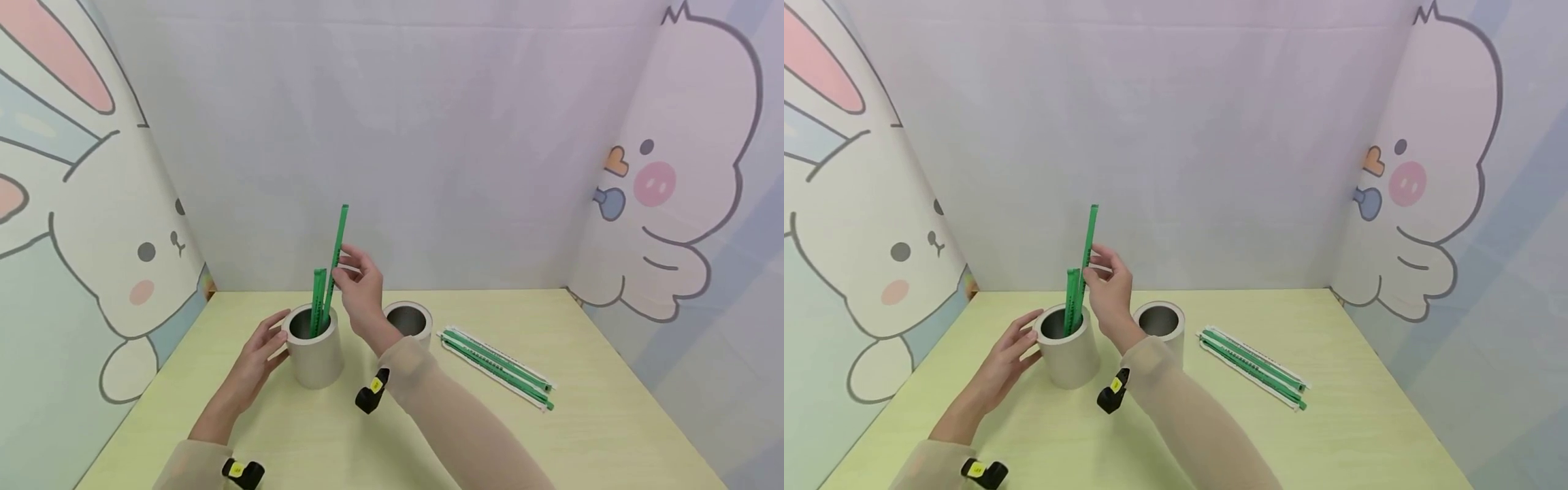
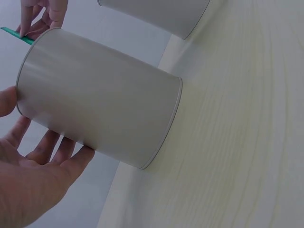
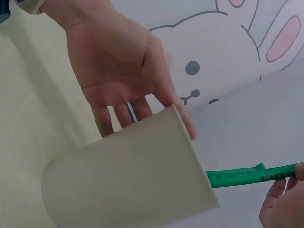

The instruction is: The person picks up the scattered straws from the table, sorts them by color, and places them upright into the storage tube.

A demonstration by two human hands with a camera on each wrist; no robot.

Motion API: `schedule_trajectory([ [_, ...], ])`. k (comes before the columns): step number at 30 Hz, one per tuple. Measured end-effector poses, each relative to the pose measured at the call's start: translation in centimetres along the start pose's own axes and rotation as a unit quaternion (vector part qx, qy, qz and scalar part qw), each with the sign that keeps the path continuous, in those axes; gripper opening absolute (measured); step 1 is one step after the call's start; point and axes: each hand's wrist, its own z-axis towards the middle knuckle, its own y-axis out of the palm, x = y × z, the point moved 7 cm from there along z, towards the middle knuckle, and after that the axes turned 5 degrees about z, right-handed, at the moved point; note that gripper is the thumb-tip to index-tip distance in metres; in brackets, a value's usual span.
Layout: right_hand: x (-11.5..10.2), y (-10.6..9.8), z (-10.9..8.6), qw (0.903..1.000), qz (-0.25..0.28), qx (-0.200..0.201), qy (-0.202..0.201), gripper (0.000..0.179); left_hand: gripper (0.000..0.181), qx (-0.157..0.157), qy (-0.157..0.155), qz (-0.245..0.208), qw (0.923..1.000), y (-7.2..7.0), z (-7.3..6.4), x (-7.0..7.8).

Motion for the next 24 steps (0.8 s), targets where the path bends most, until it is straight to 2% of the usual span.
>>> schedule_trajectory([
  [8, 3.1, 0.2, -1.6, 0.9986, -0.049, -0.001, 0.019, 0.044, 0.061, -0.003, 0.003, -0.005, 1.0000, 0.1, 0.0, 0.3],
  [12, 3.3, 0.1, -2.2, 0.9965, -0.081, -0.014, 0.016, 0.044, 0.061, -0.003, 0.001, -0.004, 1.0000, 0.2, -0.2, 0.1],
  [16, 2.0, -0.1, -2.4, 0.9922, -0.118, -0.041, 0.004, 0.045, 0.062, -0.001, -0.003, -0.005, 1.0000, 0.2, -0.2, -0.1],
  [19, 0.3, -0.7, -2.3, 0.9868, -0.139, -0.083, -0.007, 0.043, 0.061, 0.002, -0.003, -0.006, 1.0000, 0.1, -0.2, 0.0],
  [24, -3.4, -3.8, -2.1, 0.9685, -0.189, -0.158, -0.034, 0.040, 0.061, -0.001, 0.002, -0.004, 1.0000, 0.1, -0.2, 0.3],
])
